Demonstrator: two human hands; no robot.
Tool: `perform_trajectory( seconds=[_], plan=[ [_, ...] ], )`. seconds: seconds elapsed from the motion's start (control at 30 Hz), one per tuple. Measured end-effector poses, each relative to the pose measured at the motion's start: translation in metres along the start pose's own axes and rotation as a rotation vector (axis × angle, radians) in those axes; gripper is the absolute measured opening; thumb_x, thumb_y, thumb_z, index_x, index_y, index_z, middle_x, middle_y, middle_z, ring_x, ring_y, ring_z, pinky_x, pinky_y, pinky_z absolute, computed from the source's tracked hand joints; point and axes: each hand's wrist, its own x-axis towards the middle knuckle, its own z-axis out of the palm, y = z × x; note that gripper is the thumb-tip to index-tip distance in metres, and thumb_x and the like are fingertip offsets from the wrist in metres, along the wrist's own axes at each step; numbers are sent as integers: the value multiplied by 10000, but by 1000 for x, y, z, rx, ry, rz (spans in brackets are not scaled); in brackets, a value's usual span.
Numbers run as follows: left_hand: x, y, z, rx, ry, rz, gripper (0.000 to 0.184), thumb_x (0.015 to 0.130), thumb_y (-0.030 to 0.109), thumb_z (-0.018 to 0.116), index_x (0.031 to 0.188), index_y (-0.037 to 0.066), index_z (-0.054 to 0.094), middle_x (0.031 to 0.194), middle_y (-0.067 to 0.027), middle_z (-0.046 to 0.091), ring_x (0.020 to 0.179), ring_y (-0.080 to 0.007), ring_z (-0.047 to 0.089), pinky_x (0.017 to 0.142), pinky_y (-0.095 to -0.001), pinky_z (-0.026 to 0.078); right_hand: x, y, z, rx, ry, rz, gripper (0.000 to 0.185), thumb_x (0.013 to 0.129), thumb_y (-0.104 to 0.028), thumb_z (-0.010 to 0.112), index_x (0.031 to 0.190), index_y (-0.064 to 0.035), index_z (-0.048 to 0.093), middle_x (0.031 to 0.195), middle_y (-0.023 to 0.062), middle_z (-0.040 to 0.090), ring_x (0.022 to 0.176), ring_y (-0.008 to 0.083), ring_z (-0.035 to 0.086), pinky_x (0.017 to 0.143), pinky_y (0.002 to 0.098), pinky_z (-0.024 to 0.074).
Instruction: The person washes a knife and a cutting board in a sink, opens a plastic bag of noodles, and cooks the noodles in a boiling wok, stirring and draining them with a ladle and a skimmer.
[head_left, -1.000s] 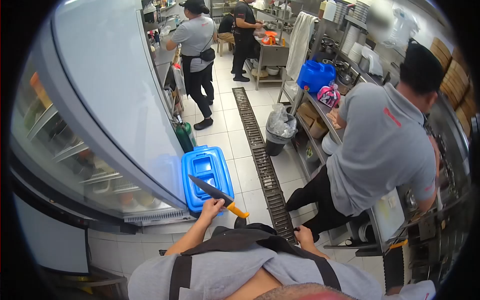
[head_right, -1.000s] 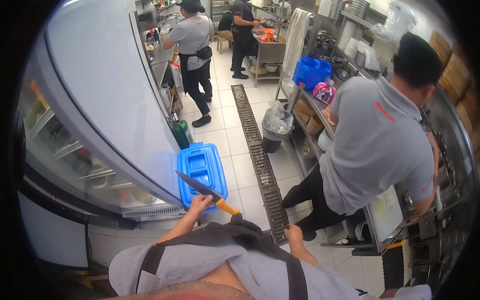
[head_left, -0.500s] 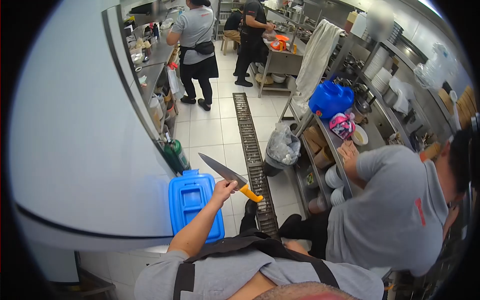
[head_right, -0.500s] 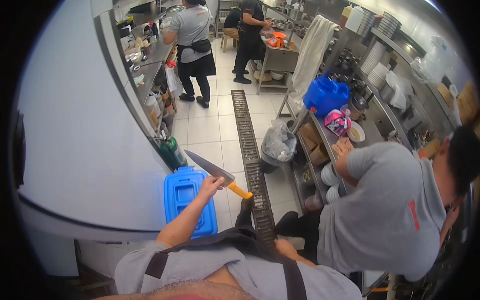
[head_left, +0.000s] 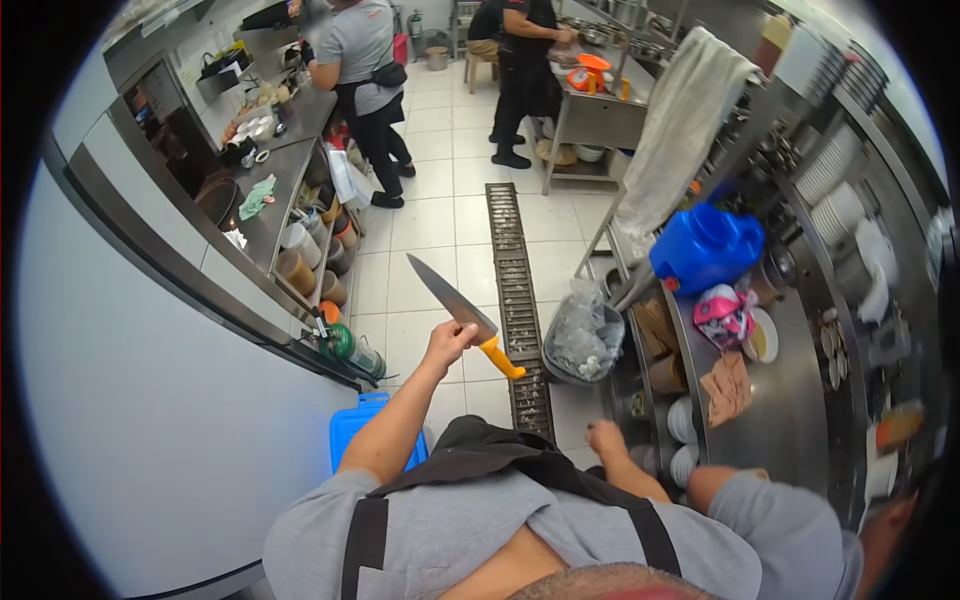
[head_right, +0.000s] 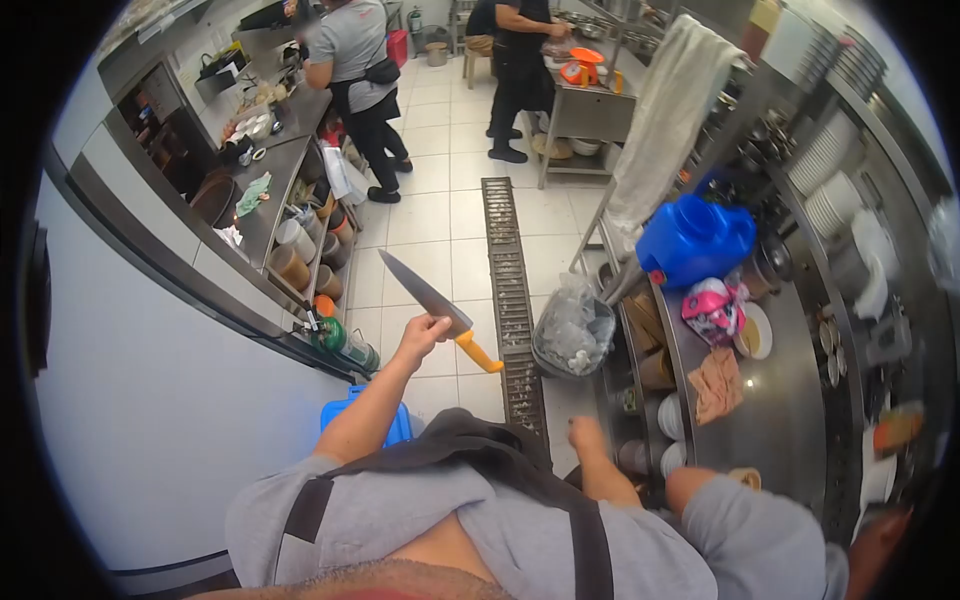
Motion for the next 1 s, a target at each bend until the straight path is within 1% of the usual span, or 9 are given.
perform_trajectory(
  seconds=[0.1,0.37,0.43,0.57,0.63,0.77,0.83,0.9,1.0],
  plan=[
    [57,16,-8,-40,78,43,267,854,249,619,879,-15,648,779,-67,660,675,-122,592,613,-250,469,89,-23,-52,186,233,-111,258,739,-177,619,965,-66,673,867,174,653,864,339,626,786,408,492],
    [252,26,-47,33,77,-1,292,844,269,630,901,-17,649,771,-65,650,692,-117,594,630,-255,480,249,-54,-65,-63,89,-34,263,770,-238,586,962,-86,685,896,196,646,885,359,617,816,424,486],
    [294,46,-51,-9,67,14,308,835,282,640,894,-20,644,756,-64,645,668,-122,590,611,-261,480,270,-71,-79,-26,-12,9,264,760,-227,613,970,-83,683,886,183,654,866,339,631,803,412,493],
    [414,96,-54,18,-10,58,280,850,273,625,855,-8,625,778,-57,637,684,-113,576,615,-260,475,337,-83,-89,101,63,-16,267,748,-214,631,967,-69,681,875,170,661,841,326,640,780,406,498],
    [469,121,-47,-12,-89,79,277,862,278,618,916,6,621,876,-45,642,741,-110,579,657,-265,470,360,-105,-121,302,105,110,255,748,-221,631,936,-58,687,863,160,666,819,322,646,763,406,498],
    [577,156,-14,-47,-151,93,259,867,270,606,929,18,618,887,-37,642,768,-113,585,694,-281,474,434,-92,-130,316,125,91,245,747,-211,626,927,-57,687,838,172,664,807,322,649,757,408,498],
    [631,163,6,-254,-218,98,202,858,239,614,900,42,626,805,-21,633,715,-96,571,651,-260,468,468,-81,-132,210,3,161,277,750,-200,597,992,-90,675,964,165,654,954,341,605,870,416,466],
    [713,164,33,-157,-240,99,187,866,228,598,939,57,614,807,-8,618,715,-94,564,643,-262,466,521,-89,-186,382,-38,184,285,749,-203,599,990,-70,671,970,181,648,967,346,595,869,411,459],
    [776,184,65,-151,-194,0,205,888,211,547,1021,58,577,868,-16,599,740,-112,562,640,-288,472,587,-79,-223,258,11,45,270,762,-182,583,987,-58,669,972,193,642,972,355,588,864,415,457]
  ],
)
